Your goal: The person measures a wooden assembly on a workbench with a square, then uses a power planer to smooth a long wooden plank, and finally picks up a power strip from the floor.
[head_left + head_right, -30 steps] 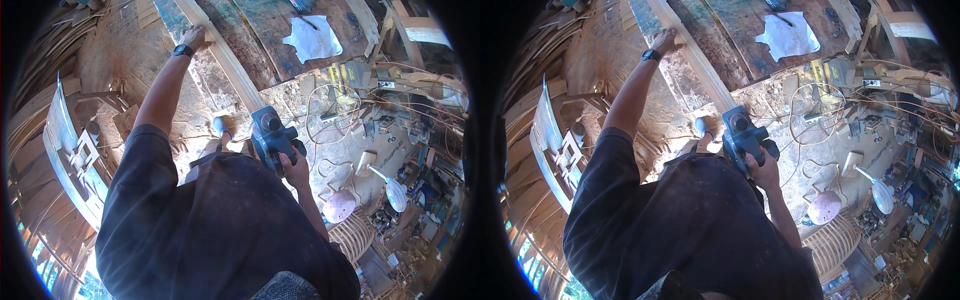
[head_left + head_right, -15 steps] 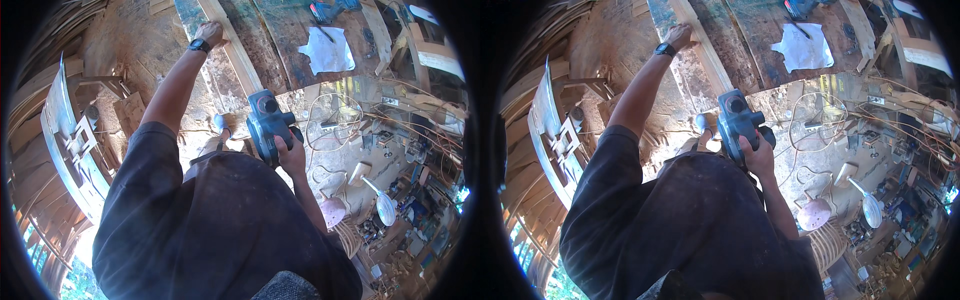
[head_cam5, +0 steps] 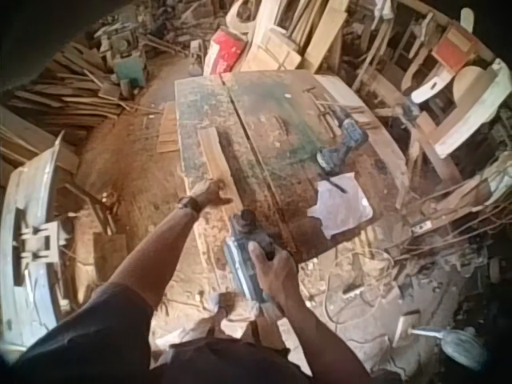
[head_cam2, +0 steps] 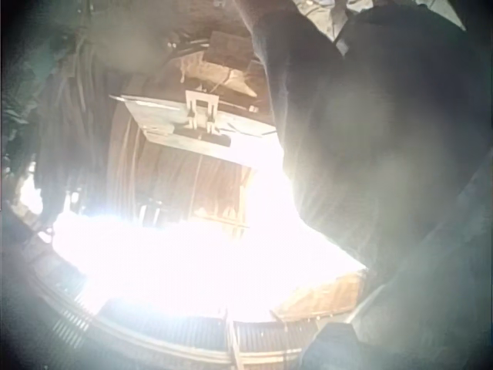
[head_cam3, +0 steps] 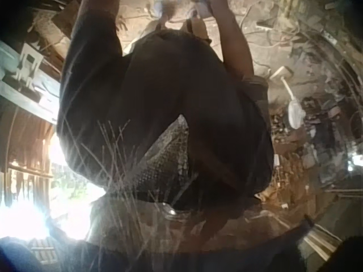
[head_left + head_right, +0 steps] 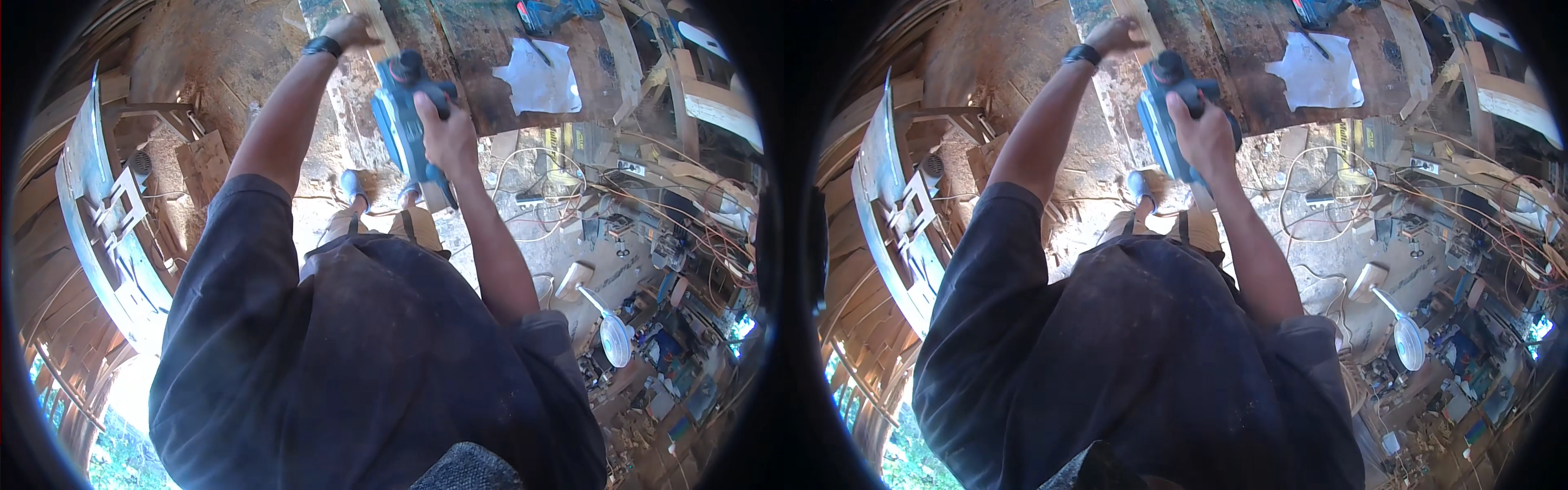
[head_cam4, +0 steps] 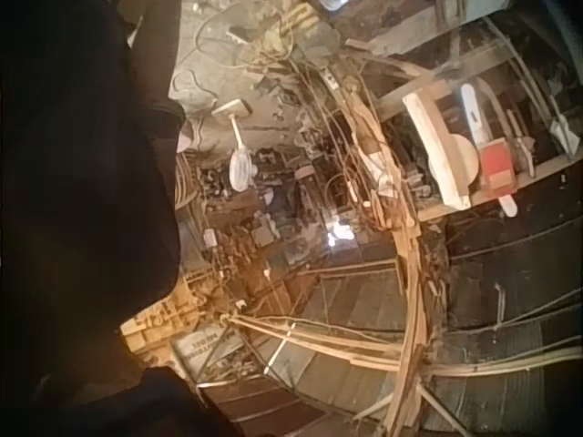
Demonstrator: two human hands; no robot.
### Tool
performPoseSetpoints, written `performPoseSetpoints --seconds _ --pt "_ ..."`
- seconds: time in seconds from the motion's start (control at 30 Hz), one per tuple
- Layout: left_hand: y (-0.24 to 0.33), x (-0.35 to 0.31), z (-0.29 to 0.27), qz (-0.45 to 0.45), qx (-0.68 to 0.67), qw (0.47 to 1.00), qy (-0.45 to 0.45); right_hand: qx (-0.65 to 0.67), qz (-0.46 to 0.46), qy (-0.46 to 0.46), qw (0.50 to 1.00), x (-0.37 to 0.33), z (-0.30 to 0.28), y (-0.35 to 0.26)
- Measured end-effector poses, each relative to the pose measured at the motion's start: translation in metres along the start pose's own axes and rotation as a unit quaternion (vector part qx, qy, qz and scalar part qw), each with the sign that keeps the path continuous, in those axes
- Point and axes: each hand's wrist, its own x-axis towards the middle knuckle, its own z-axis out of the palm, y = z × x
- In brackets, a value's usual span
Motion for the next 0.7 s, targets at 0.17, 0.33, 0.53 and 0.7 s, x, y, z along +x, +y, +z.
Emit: performPoseSetpoints --seconds 0.17,0.33,0.53,0.7 --pt "0.032 -0.091 0.019 -0.195 -0.415 0.841 0.289 0.0 -0.043 0.039 0.998 0.033 0.003 0.012" --pt "0.103 -0.261 0.157 -0.283 -0.517 0.792 0.162 0.016 -0.047 0.018 0.999 0.026 0.01 -0.005" --pt "0.159 -0.262 0.138 -0.136 -0.678 0.71 -0.133 0.023 0.043 -0.008 0.999 0.017 0.004 -0.022" --pt "0.155 -0.239 0.126 -0.139 -0.586 0.789 -0.121 0.011 0.028 0.003 1.0 0.022 0.005 -0.024"
